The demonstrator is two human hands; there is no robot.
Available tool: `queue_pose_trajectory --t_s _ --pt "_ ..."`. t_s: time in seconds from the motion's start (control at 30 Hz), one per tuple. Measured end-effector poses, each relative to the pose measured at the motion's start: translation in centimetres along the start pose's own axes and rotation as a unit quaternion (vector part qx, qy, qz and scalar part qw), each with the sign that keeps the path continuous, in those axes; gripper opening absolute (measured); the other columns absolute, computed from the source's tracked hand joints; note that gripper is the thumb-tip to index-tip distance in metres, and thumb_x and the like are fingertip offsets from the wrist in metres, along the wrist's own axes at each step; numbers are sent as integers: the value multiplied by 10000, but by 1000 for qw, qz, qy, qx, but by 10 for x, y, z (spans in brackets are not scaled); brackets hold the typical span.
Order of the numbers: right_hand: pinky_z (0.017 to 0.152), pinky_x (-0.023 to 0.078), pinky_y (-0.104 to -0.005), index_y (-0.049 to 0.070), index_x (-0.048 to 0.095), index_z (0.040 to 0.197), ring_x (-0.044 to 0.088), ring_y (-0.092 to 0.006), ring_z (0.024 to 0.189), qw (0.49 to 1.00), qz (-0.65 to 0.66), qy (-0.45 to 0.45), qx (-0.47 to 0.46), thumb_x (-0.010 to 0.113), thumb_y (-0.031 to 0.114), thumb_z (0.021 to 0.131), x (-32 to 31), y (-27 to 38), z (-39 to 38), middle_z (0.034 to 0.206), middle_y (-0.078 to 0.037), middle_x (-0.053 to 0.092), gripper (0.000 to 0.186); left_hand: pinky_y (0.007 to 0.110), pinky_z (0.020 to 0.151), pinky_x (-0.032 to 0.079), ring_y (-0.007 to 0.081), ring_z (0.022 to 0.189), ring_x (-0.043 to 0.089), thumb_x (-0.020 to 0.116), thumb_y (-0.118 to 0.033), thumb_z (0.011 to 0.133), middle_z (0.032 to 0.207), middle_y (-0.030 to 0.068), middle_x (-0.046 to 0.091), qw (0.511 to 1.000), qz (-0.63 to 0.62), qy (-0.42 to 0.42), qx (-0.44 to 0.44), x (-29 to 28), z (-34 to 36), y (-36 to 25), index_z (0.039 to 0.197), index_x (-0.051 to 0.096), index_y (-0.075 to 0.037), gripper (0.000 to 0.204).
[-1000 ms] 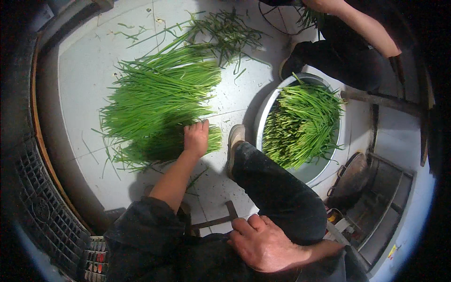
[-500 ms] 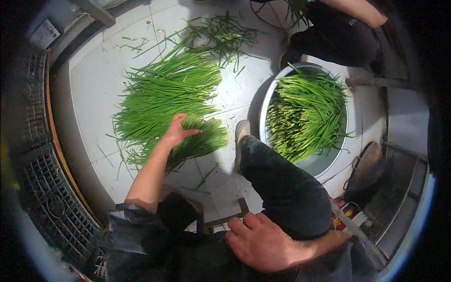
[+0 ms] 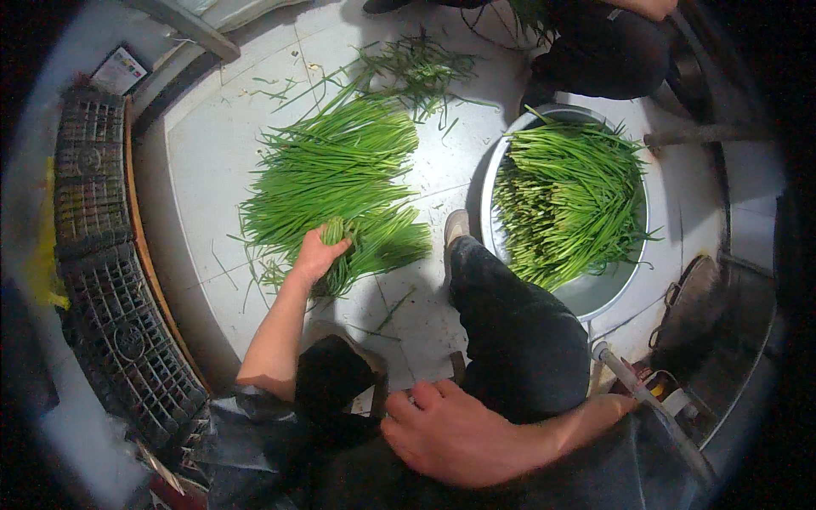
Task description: The person sorts green vegetables by hand, separating stems and placing them into a metal bowl. Another person nearby also sorts vegetables into a separate bowl.
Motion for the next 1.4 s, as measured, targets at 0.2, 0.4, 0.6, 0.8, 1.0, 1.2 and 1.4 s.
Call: queue_pose_trajectory --t_s 0.2,0.4,0.6,0.8,1.0,1.2,1.4 --pt "582 414 -328 46 548 833 499 -224 758 993 -53 -68 -85 547 178 745 15 18 6 815 -95 510 160 280 810 455 138 885 588 640 -100 784 979 53 639 994 -21 -82 62 -27 -53 -16 1000 592 -15 238" --pt "605 450 -336 39 531 777 527 -234 732 983 -125 -79 -113 557 123 702 42 27 36 784 -79 521 116 318 814 464 177 910 593 593 -91 817 975 100 634 952 -206 -204 101 -90 -141 -61 997 530 -16 205" --pt "680 478 -430 -25 524 841 552 -354 774 986 -47 -144 -74 545 41 708 39 17 55 836 -186 549 150 425 858 490 256 879 592 631 -86 809 933 133 596 828 -428 -302 199 -160 -223 -93 986 525 35 240" --pt "774 441 -449 -36 502 885 514 -370 879 980 -27 -197 10 618 112 767 34 11 70 885 -204 530 223 542 901 461 240 875 574 622 -77 809 884 91 569 722 -581 -298 228 -166 -254 -92 982 547 -1 203" --pt "753 415 -402 -10 483 878 475 -331 836 944 -11 -330 -8 686 229 750 33 7 79 862 -156 496 339 476 784 529 255 810 612 631 -73 799 843 131 587 774 -535 -202 274 -133 -284 -119 981 545 4 216" --pt "856 397 -345 -21 478 1057 479 -242 950 952 122 -276 -53 687 406 753 41 35 91 964 -131 507 565 445 748 544 243 808 617 634 -91 807 848 112 593 777 -528 -127 317 -103 -308 -160 998 538 -3 231" --pt "904 387 -298 -45 411 1229 488 -179 1034 942 324 -82 -33 705 317 760 42 65 83 1122 -126 524 662 424 726 538 229 770 621 612 -124 835 844 89 585 715 -615 -95 318 -99 -306 -171 1124 496 -55 319"
Point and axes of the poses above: each hand's wrist, its own z-axis towards the middle knuckle, its own x-axis out of the palm, y = z × x, the point moved 1 cm from there along z, towards the middle knuckle
